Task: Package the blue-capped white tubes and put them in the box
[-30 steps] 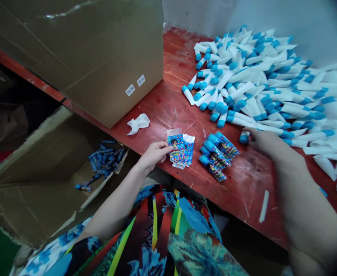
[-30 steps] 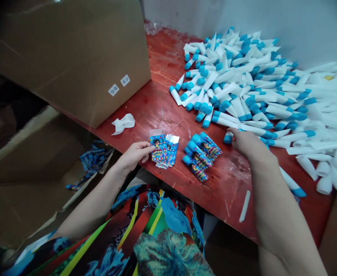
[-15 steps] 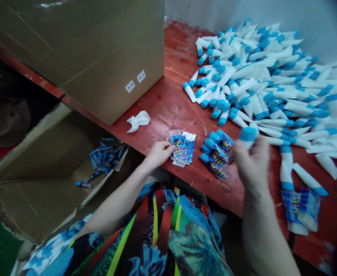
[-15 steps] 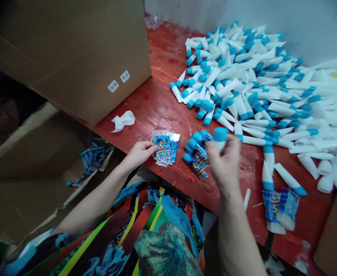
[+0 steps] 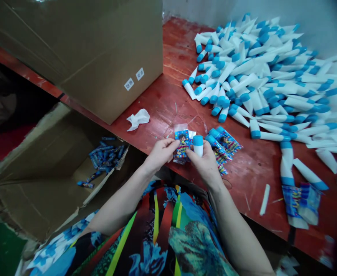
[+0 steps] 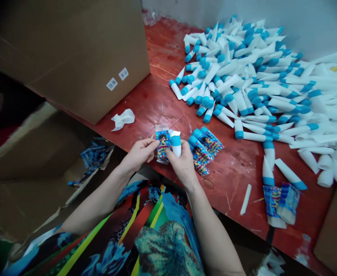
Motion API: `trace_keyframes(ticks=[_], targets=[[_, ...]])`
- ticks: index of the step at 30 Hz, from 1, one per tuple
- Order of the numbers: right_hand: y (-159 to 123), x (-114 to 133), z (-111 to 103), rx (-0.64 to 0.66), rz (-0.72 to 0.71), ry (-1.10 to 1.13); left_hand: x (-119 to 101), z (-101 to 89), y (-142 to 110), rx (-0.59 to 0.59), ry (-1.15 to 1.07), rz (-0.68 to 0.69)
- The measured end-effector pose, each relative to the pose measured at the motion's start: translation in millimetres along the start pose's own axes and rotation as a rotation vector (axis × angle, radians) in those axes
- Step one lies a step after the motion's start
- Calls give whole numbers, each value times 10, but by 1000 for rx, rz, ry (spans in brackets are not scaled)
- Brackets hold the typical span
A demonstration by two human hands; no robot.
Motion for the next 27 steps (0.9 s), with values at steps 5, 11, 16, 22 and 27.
trace_keyframes(ticks=[5,11,16,22,27], targets=[[-25,-3,-9,-51,-17,-16,56,127,-33,9,-60,-38],[-62,-64,0,-82,-17,67,100,260,-40,-62,-210,-69],[-100,50,18,-111,-122,-15,88,289,-29,44,-346,-159],[-97,-26,74,-53,-42,234,45,260,-43,51,-394,-171],[-180,-94,-13,17,44,296,47,196,-26,-163,-389,-138]])
Point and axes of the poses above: each hand's wrist, its own y-axis towards the middle knuckle, its own z-axis out of the palm, x = y × z, the point moved 3 cm from there along y, towards the middle knuckle, and after that the axes turned 15 degrees about y, right-handed, at the moved point
